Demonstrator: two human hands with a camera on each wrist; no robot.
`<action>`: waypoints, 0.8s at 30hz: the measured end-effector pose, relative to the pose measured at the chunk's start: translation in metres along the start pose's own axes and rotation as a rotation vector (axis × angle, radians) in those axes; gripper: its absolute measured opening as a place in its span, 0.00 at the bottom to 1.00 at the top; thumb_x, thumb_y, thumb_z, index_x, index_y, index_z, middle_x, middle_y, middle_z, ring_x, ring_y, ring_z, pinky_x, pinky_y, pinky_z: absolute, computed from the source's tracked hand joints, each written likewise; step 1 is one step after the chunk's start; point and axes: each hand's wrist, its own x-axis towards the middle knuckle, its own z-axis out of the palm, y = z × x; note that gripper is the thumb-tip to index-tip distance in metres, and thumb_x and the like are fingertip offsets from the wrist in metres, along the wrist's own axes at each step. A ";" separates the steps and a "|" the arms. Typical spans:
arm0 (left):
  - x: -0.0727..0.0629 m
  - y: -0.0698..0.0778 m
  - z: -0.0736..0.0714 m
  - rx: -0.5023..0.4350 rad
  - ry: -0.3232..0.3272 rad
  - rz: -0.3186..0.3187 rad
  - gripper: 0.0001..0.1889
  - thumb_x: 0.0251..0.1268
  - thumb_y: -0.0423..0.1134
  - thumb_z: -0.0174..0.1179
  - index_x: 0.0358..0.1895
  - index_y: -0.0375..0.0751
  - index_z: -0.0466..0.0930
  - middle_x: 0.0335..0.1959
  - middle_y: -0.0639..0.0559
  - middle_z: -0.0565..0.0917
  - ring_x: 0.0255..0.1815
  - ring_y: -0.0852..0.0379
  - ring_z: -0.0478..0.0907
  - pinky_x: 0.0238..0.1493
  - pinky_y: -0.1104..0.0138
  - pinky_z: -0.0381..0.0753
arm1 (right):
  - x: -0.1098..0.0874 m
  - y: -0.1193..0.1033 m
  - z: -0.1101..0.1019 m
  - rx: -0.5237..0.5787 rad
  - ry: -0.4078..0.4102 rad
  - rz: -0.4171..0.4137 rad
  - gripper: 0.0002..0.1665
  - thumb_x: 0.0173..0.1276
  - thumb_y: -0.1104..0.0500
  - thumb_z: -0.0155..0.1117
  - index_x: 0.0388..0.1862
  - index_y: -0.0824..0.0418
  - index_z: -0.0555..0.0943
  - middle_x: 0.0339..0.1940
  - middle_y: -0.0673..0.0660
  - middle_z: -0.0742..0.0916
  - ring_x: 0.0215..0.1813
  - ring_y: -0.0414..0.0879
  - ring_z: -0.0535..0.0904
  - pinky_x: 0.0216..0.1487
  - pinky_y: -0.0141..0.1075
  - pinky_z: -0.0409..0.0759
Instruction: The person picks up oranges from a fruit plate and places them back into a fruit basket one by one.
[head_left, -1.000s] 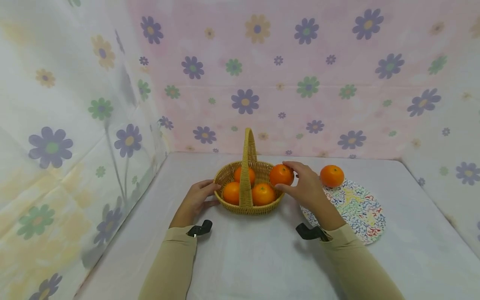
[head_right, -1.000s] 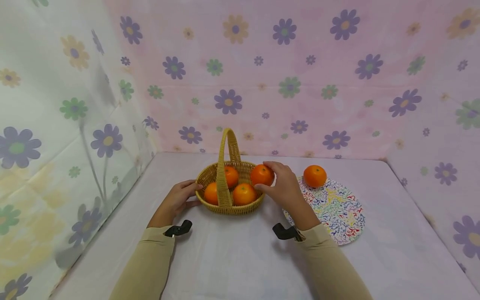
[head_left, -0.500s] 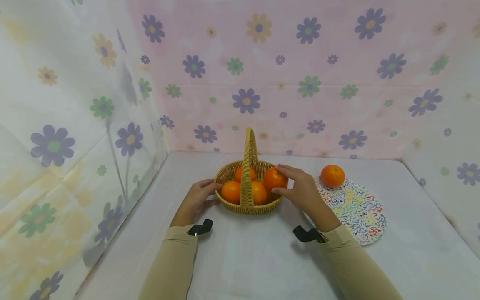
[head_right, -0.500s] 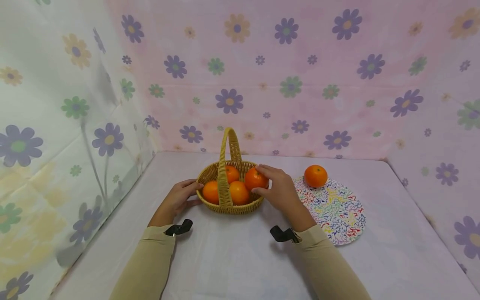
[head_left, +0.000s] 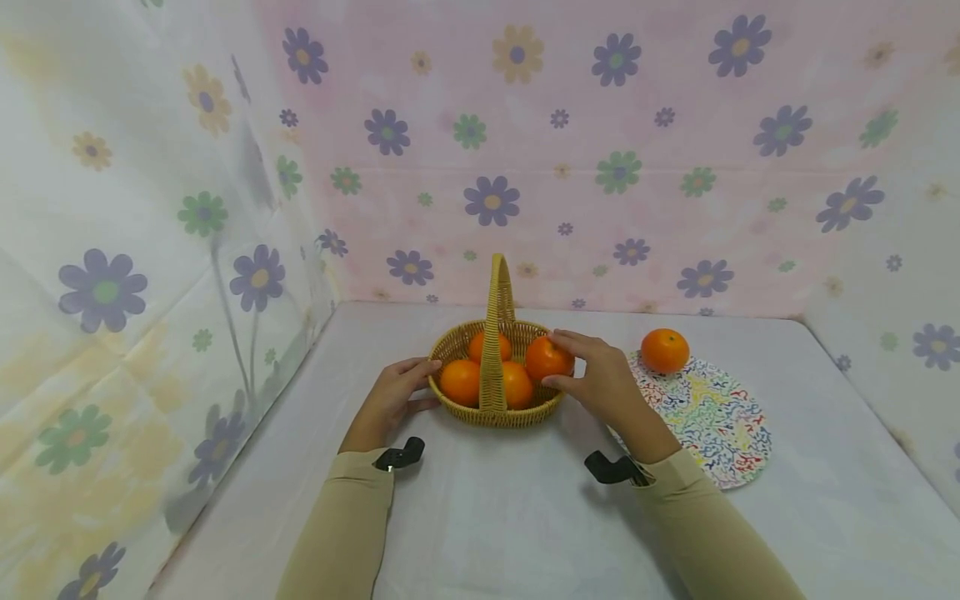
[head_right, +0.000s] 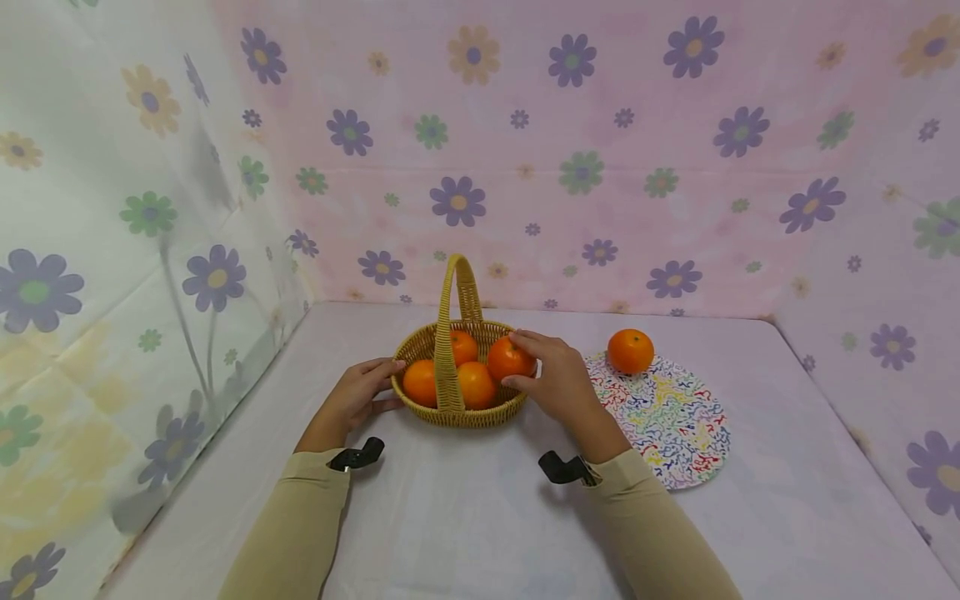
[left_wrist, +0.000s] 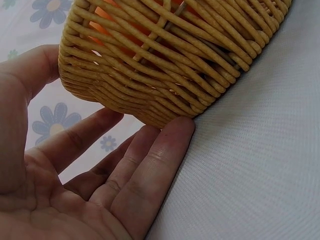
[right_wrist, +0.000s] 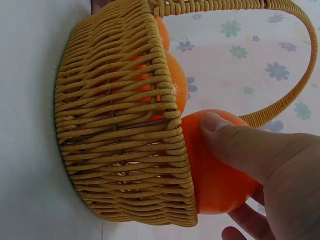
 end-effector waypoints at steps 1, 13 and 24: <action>0.000 0.000 0.000 -0.005 -0.001 0.002 0.30 0.68 0.55 0.67 0.67 0.42 0.79 0.67 0.46 0.78 0.65 0.45 0.79 0.54 0.54 0.90 | 0.000 -0.001 0.000 0.001 -0.003 -0.002 0.42 0.59 0.47 0.81 0.72 0.51 0.78 0.72 0.52 0.81 0.72 0.58 0.77 0.71 0.56 0.78; -0.001 0.002 0.001 -0.037 -0.008 0.008 0.28 0.70 0.55 0.65 0.65 0.41 0.80 0.66 0.44 0.79 0.63 0.47 0.80 0.53 0.55 0.90 | -0.001 -0.001 0.001 0.007 -0.021 -0.013 0.40 0.60 0.48 0.80 0.71 0.51 0.79 0.71 0.54 0.82 0.72 0.58 0.77 0.70 0.56 0.79; -0.002 0.002 0.000 -0.054 -0.007 -0.004 0.31 0.67 0.59 0.67 0.65 0.42 0.80 0.67 0.45 0.78 0.65 0.47 0.79 0.54 0.55 0.90 | 0.000 -0.003 0.001 0.002 -0.035 -0.034 0.39 0.59 0.48 0.81 0.70 0.54 0.80 0.70 0.54 0.83 0.71 0.58 0.78 0.70 0.56 0.79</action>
